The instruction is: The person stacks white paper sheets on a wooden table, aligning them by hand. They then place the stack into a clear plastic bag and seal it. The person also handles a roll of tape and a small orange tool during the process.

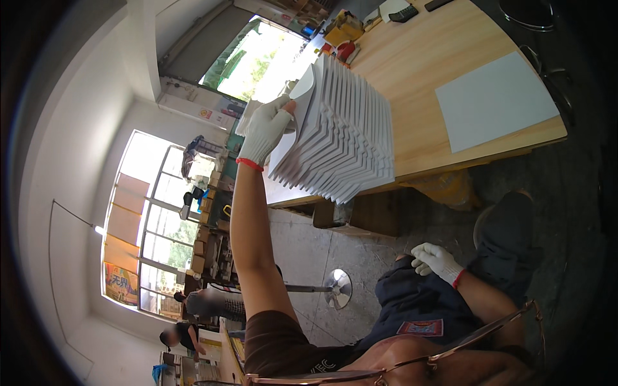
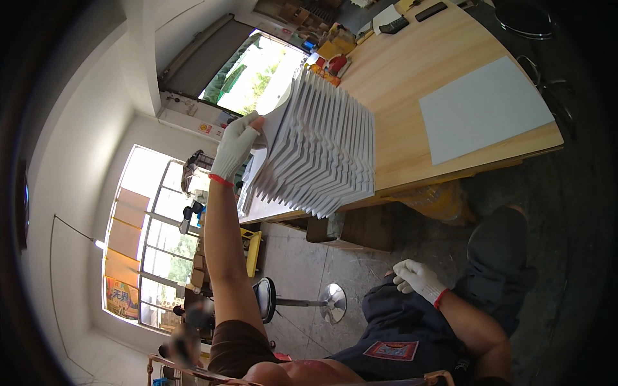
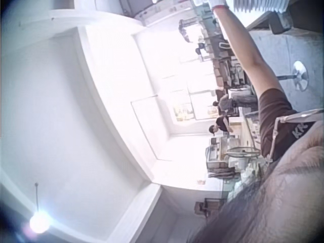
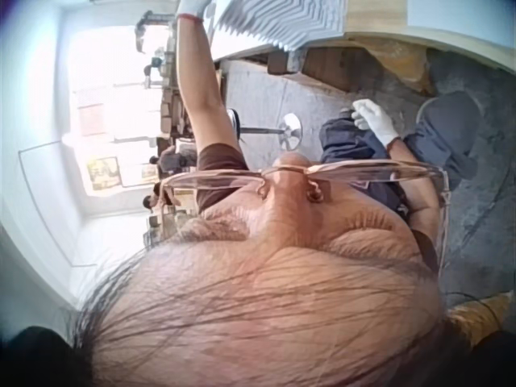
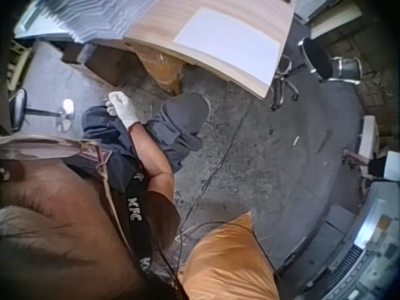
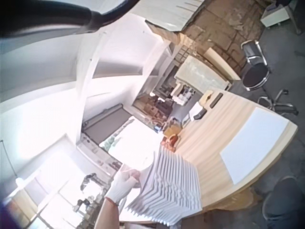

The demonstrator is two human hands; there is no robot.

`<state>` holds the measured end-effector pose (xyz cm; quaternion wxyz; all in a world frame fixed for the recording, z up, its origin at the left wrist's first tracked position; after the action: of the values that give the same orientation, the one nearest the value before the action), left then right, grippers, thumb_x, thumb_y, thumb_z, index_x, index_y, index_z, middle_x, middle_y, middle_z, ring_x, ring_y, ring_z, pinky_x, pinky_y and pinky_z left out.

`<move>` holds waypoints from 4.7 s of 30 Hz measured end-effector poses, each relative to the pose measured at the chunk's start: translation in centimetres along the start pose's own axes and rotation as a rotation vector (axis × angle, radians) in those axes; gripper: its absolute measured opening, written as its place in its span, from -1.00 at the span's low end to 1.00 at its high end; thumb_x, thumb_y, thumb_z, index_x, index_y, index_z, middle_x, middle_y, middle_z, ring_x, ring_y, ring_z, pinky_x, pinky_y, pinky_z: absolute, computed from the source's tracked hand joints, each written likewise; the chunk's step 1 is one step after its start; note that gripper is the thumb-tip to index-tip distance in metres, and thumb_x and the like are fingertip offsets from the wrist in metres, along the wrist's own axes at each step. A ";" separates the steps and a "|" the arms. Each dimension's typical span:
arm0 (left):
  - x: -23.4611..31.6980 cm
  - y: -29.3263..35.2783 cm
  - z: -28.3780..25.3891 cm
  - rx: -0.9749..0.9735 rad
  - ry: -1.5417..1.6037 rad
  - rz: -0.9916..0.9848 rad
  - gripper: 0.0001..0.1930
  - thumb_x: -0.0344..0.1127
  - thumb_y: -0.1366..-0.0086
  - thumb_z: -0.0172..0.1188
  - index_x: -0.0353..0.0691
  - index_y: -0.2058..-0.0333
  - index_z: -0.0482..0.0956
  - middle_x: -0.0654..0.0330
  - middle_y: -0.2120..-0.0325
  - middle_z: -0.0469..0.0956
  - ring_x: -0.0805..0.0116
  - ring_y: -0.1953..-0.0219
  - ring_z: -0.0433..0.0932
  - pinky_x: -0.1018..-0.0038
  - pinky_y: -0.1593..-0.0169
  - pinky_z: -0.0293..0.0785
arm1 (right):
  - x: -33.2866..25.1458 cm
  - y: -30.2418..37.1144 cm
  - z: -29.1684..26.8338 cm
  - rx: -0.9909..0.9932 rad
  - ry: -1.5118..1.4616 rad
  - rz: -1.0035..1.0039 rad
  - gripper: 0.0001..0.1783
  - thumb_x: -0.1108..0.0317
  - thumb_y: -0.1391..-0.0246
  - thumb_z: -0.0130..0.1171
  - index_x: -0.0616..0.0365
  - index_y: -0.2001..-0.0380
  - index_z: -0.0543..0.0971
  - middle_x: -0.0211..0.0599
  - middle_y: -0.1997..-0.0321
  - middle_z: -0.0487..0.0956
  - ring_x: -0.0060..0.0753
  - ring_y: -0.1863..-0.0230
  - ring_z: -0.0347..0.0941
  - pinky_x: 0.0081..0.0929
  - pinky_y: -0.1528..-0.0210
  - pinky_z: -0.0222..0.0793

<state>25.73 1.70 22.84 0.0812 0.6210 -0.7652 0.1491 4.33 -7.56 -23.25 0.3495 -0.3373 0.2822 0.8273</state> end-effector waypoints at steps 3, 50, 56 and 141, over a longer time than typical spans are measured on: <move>0.1 0.1 0.0 0.012 -0.008 -0.007 -0.51 -0.18 -0.36 0.03 -0.51 -0.09 0.42 0.14 0.44 0.60 0.44 0.42 0.61 0.54 0.27 0.54 | 0.2 0.0 0.0 -0.001 0.002 0.005 -0.70 0.14 -0.31 0.00 0.15 0.14 0.53 -0.35 0.32 0.59 -0.63 0.41 0.53 -0.64 0.32 0.50; -15.3 23.9 31.6 0.532 1.184 -0.197 -0.54 -0.42 -0.33 0.07 -0.24 -0.21 0.31 0.09 -0.22 0.32 0.20 -0.23 0.32 0.33 -0.24 0.27 | 2.7 2.4 -2.9 0.232 0.459 0.175 -0.70 0.23 -0.28 0.03 0.15 0.03 0.50 -0.33 0.28 0.58 -0.59 0.40 0.52 -0.64 0.34 0.46; -19.7 26.7 40.4 0.343 1.760 -0.613 -0.48 -0.17 -0.42 -0.02 -0.23 -0.27 0.18 -0.03 -0.27 0.24 0.00 -0.25 0.30 0.15 -0.28 0.21 | -2.1 2.4 -2.1 0.226 0.433 0.004 -0.72 0.25 -0.29 0.02 0.14 0.03 0.50 -0.28 0.28 0.62 -0.54 0.37 0.55 -0.61 0.36 0.48; -82.9 15.3 1.7 0.389 2.177 -1.158 -0.62 -0.16 -0.39 0.01 -0.11 -0.12 0.30 0.06 -0.11 0.39 0.16 -0.02 0.46 0.18 -0.07 0.41 | -7.7 -43.9 19.8 1.183 0.782 -0.043 -0.46 0.08 -0.33 -0.12 0.26 -0.20 0.32 -0.13 -0.35 0.26 -0.29 -0.37 0.12 -0.31 -0.40 0.01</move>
<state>28.81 80.71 -6.36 0.6324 0.4224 0.1196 0.6382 34.98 29.55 -15.44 0.3635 -0.3688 0.7823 0.3462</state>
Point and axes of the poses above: each hand's wrist, its own y-axis away from the middle knuckle, its own z-axis out of the palm, x = y × z, the point moved 8 cm from there along -y, towards the middle knuckle
